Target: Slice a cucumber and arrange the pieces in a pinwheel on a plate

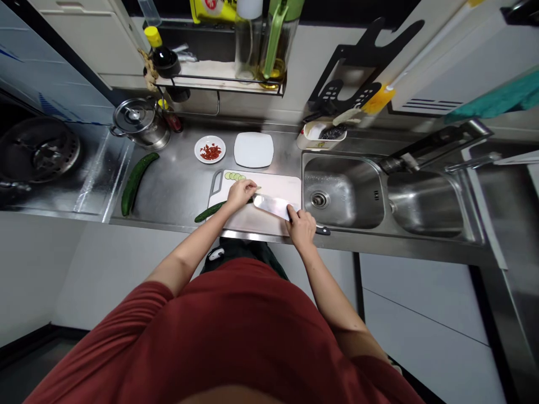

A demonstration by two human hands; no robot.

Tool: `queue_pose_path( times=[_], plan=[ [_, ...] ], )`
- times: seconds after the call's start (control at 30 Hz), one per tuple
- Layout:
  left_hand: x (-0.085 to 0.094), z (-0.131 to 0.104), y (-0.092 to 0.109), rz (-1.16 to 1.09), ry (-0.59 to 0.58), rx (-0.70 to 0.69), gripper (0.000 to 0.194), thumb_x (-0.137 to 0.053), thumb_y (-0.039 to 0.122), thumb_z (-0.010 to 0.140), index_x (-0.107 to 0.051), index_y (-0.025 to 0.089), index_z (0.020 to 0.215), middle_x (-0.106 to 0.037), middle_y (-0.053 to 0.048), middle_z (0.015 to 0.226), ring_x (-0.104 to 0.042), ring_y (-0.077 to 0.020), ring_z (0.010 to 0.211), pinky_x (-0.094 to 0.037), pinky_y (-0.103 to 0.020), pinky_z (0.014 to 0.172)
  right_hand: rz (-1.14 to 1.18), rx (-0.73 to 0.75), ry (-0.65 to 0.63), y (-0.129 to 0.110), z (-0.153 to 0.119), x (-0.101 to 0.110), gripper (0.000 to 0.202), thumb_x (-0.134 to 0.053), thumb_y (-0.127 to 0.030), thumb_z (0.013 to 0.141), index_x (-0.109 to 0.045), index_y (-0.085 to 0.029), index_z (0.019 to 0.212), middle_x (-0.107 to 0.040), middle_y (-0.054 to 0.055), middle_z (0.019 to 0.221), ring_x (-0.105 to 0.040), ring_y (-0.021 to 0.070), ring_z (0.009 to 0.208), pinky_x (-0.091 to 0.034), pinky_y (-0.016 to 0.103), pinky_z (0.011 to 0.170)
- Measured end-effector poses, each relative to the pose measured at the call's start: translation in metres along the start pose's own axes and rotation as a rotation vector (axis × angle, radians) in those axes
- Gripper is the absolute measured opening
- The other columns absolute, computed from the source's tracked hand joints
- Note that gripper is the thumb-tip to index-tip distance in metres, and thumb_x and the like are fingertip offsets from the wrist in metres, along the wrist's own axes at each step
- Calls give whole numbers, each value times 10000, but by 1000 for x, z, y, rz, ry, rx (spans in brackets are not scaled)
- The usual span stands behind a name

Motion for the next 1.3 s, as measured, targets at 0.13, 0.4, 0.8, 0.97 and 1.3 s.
queue_pose_path(
  times=[0.13, 0.4, 0.8, 0.97, 1.3],
  plan=[
    [-1, 26, -43, 28, -21, 182, 157, -590, 270, 822, -694, 212, 925, -684, -20, 844, -596, -166, 796, -448, -284, 766, 8, -55, -35, 13, -5, -6, 504, -578, -298, 862, -534, -227, 1359, -551, 87, 904, -412, 231, 853, -235, 325, 711],
    [-14, 55, -65, 158, -72, 114, 295, -555, 159, 813, -642, 225, 1088, -684, -31, 887, -592, -180, 850, -422, -284, 808, 46, -81, -46, 17, -11, -10, 501, -561, -291, 866, -533, -221, 1361, -572, 86, 925, -437, 234, 868, -265, 321, 744],
    [-8, 45, -62, 399, -54, -119, 235, -508, 313, 911, -695, 232, 1027, -644, -84, 1088, -505, -244, 1067, -392, -352, 883, 79, -72, -53, 11, -8, -5, 472, -540, -285, 867, -558, -209, 1333, -581, 83, 913, -450, 237, 879, -289, 320, 765],
    [-9, 37, -63, 487, -123, -223, 268, -465, 304, 933, -695, 263, 1062, -636, -86, 1134, -475, -253, 1112, -381, -374, 880, 100, -75, -50, 9, -7, -8, 472, -551, -283, 855, -567, -211, 1321, -581, 78, 905, -456, 233, 880, -292, 315, 761],
    [-12, 42, -62, 481, -98, -186, 289, -427, 278, 941, -705, 231, 1002, -643, -131, 1054, -502, -265, 1069, -380, -386, 851, 119, -90, -85, 6, -6, -11, 482, -534, -284, 864, -554, -209, 1340, -596, 83, 928, -466, 231, 888, -299, 313, 774]
  ],
)
Point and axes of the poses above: each hand's wrist, its own z-axis towards the middle knuckle, its own x-axis out of the back of the hand, y = z × x, the point moved 10 cm from there along z, towards the middle knuckle
